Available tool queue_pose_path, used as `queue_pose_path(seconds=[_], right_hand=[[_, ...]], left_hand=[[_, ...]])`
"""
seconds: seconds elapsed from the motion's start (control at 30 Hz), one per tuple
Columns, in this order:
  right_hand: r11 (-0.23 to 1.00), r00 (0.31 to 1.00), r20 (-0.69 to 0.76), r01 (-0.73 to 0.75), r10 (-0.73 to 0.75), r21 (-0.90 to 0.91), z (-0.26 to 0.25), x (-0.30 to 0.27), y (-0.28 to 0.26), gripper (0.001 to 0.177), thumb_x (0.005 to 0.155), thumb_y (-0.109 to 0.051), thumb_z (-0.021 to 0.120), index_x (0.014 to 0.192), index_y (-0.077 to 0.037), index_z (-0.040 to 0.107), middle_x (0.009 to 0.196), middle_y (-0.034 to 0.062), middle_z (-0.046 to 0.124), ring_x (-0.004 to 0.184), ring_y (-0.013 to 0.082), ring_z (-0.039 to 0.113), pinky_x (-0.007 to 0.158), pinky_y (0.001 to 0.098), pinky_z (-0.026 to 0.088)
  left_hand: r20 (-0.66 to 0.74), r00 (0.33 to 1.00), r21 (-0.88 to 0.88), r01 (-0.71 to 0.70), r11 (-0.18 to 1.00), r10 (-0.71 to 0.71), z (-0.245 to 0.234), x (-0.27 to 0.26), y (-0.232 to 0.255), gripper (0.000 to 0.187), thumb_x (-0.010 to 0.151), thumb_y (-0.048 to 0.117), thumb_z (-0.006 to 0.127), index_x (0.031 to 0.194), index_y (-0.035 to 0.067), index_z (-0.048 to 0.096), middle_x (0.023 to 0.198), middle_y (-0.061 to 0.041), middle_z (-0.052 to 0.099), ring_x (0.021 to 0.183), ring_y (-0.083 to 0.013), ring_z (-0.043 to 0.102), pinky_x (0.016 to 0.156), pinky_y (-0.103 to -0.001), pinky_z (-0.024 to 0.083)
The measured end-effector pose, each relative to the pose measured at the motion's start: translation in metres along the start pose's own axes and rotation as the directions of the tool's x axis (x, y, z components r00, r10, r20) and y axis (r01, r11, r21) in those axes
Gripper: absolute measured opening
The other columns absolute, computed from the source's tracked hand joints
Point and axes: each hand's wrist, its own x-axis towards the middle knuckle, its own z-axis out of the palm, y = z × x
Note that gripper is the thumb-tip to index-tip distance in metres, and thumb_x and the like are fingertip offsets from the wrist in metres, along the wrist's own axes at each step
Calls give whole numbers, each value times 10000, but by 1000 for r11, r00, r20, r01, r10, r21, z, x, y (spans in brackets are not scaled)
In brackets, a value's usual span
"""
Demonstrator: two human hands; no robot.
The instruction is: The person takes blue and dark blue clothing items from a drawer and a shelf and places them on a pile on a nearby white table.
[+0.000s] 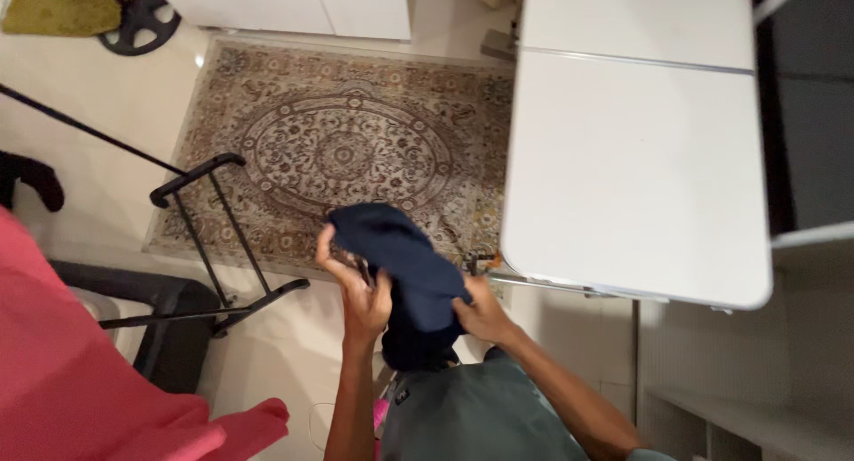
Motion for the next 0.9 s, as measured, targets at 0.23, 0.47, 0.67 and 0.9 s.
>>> queue_pose_path(seconds=[0.23,0.47,0.67,0.9], right_hand=[[701,939,-77,-194,334,686,1,11,43,370,972,-75,662,1311,-19,525,1146,124,692,1054,230,690,961,413,559],[814,785,-509,10,353,580,-38,138,-1,536,1020,-293,557,1467,-37,411,1361,138,574,1237,272,595,1083,431,495],[804,742,-576,85,344,589,-75,257,5,486,1058,-312,531,1440,-15,482,1382,126,592,1245,237,600,1105,374,485],[549,588,-462,-803,664,-234,-96,312,139,668,1043,-573,553,1026,67,742,895,246,758,877,316,727,830,463,555]], left_hand=[[530,701,-113,617,779,-478,-69,28,-86,973,971,297,690,1661,81,38,1611,-147,362,1404,-268,414,1162,-399,360],[799,533,-339,782,524,-279,-71,39,-120,1002,883,248,772,1635,31,146,1608,-152,393,1435,-259,405,1185,-386,330],[763,591,-321,697,641,-262,-90,98,-111,1030,808,206,842,1613,-12,237,1606,-156,420,1462,-252,397,1205,-374,304],[680,632,-22,526,850,-373,-86,235,-113,992,772,151,867,1582,-56,335,1573,-177,486,1461,-266,427,1219,-372,300]])
